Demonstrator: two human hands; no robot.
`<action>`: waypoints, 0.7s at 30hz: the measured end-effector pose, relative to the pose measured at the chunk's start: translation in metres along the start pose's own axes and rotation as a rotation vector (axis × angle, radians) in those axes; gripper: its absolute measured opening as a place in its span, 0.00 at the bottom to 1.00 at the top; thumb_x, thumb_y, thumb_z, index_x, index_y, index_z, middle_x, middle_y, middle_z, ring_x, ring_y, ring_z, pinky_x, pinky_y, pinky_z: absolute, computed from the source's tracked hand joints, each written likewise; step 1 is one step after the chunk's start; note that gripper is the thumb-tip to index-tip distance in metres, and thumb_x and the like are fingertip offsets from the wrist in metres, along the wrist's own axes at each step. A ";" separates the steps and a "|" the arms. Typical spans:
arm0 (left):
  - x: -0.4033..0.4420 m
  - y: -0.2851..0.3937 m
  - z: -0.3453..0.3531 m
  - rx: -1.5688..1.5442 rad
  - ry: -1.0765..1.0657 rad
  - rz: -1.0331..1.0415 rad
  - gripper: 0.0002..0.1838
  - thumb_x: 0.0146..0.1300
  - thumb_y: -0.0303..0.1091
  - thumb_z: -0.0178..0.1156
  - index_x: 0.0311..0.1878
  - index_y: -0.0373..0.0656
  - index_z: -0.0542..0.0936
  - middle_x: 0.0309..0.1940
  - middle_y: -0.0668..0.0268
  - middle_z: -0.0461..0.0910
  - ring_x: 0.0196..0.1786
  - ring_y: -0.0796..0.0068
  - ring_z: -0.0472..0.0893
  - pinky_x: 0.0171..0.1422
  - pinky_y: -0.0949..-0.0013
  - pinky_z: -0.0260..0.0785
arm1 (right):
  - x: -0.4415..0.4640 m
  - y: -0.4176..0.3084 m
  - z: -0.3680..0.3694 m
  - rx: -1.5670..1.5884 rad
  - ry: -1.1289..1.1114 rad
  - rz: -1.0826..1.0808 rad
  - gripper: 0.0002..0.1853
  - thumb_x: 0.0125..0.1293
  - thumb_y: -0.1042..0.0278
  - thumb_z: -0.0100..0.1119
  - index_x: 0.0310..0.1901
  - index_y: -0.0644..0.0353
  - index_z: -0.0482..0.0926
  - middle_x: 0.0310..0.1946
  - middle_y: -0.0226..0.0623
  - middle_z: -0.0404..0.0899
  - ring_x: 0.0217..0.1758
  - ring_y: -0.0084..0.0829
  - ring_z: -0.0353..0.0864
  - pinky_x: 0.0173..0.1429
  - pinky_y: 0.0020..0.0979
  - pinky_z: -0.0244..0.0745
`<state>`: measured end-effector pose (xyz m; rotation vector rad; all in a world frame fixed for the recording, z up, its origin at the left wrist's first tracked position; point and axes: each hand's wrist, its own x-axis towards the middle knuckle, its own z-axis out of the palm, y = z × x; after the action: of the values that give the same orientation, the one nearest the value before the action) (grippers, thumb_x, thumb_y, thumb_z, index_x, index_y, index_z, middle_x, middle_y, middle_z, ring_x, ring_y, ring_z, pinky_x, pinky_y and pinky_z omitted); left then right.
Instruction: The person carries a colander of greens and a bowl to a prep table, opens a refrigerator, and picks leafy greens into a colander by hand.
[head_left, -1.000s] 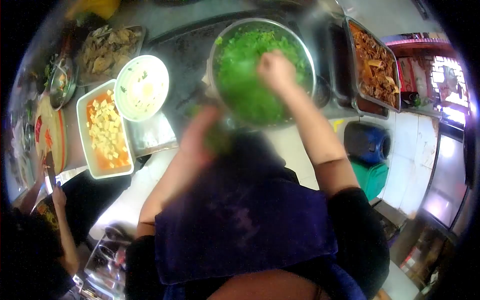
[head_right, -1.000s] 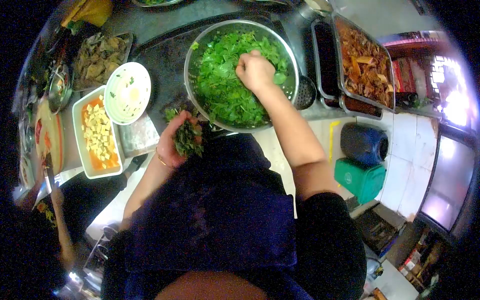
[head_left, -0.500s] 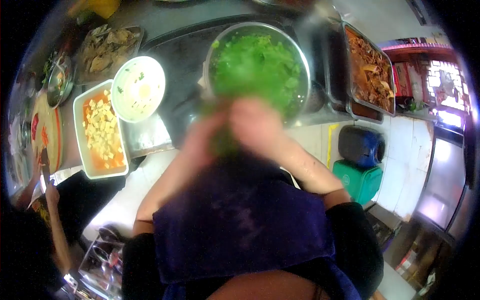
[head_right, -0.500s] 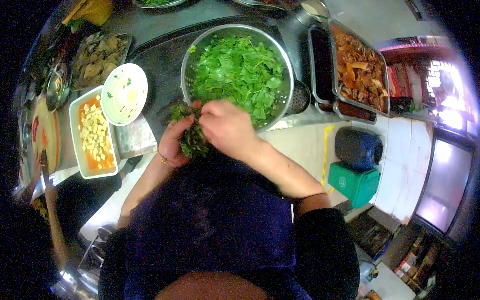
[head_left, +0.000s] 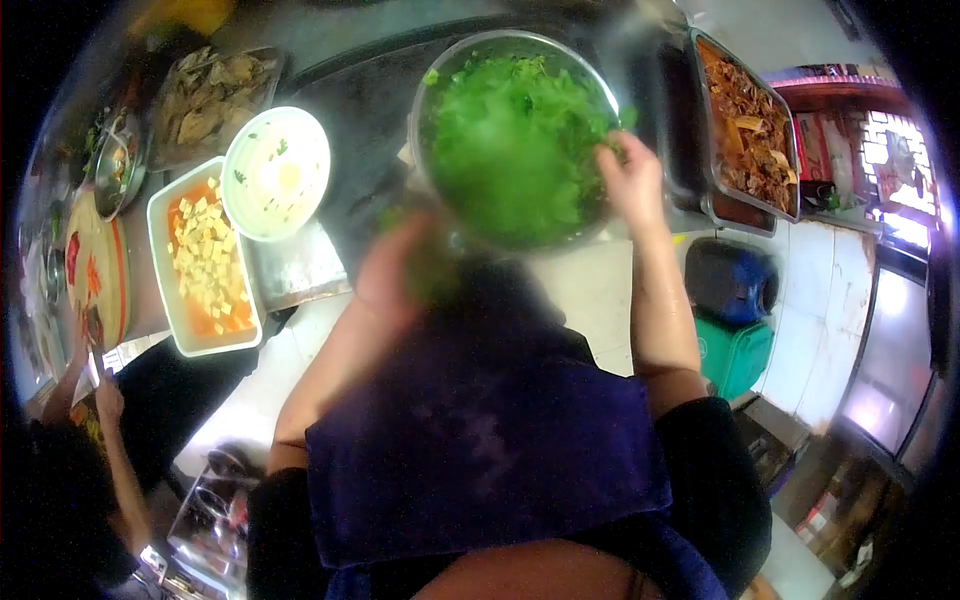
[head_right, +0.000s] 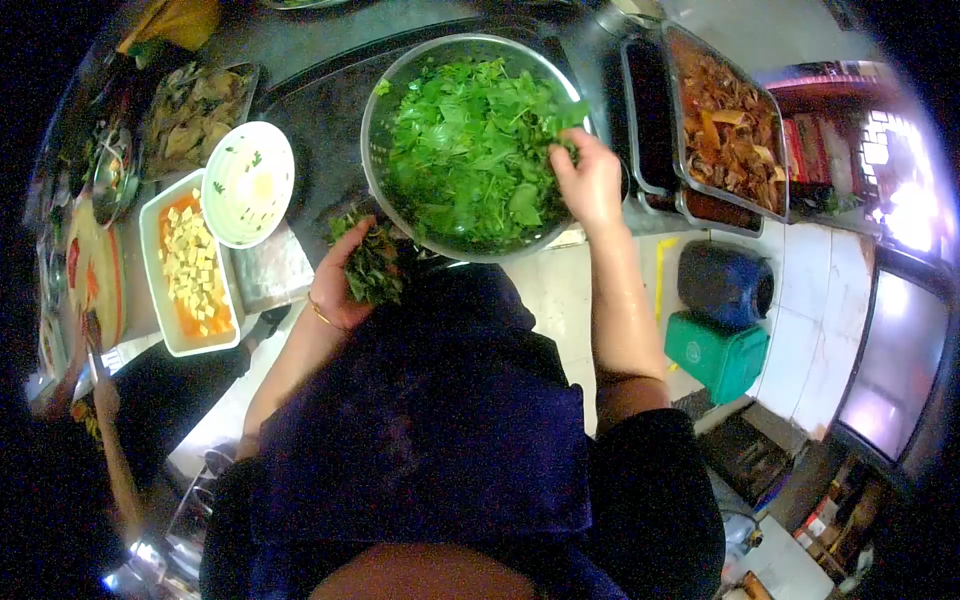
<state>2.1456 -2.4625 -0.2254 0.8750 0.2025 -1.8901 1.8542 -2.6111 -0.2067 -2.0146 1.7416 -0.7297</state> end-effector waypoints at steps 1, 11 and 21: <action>0.004 -0.001 -0.001 -0.027 0.041 -0.015 0.11 0.64 0.40 0.56 0.47 0.48 0.76 0.35 0.63 0.80 0.34 0.68 0.79 0.37 0.66 0.74 | 0.003 0.005 -0.001 0.164 0.018 0.070 0.12 0.57 0.67 0.62 0.40 0.64 0.79 0.35 0.45 0.82 0.35 0.35 0.82 0.41 0.31 0.74; 0.000 0.006 0.021 -0.050 0.008 -0.065 0.13 0.64 0.43 0.57 0.45 0.46 0.76 0.33 0.65 0.80 0.31 0.69 0.79 0.37 0.67 0.74 | 0.014 -0.030 0.001 0.126 0.218 -0.266 0.19 0.58 0.72 0.59 0.53 0.55 0.75 0.41 0.46 0.79 0.37 0.46 0.79 0.41 0.37 0.74; -0.008 0.009 0.033 -0.044 -0.015 0.019 0.11 0.64 0.41 0.57 0.44 0.46 0.76 0.32 0.65 0.80 0.31 0.70 0.79 0.36 0.67 0.74 | -0.022 -0.020 0.023 0.337 -0.569 0.206 0.10 0.62 0.60 0.57 0.41 0.55 0.80 0.32 0.36 0.84 0.25 0.30 0.80 0.28 0.27 0.74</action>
<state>2.1392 -2.4771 -0.1939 0.8298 0.2246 -1.8672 1.8822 -2.5873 -0.2164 -1.5811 1.3559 -0.3090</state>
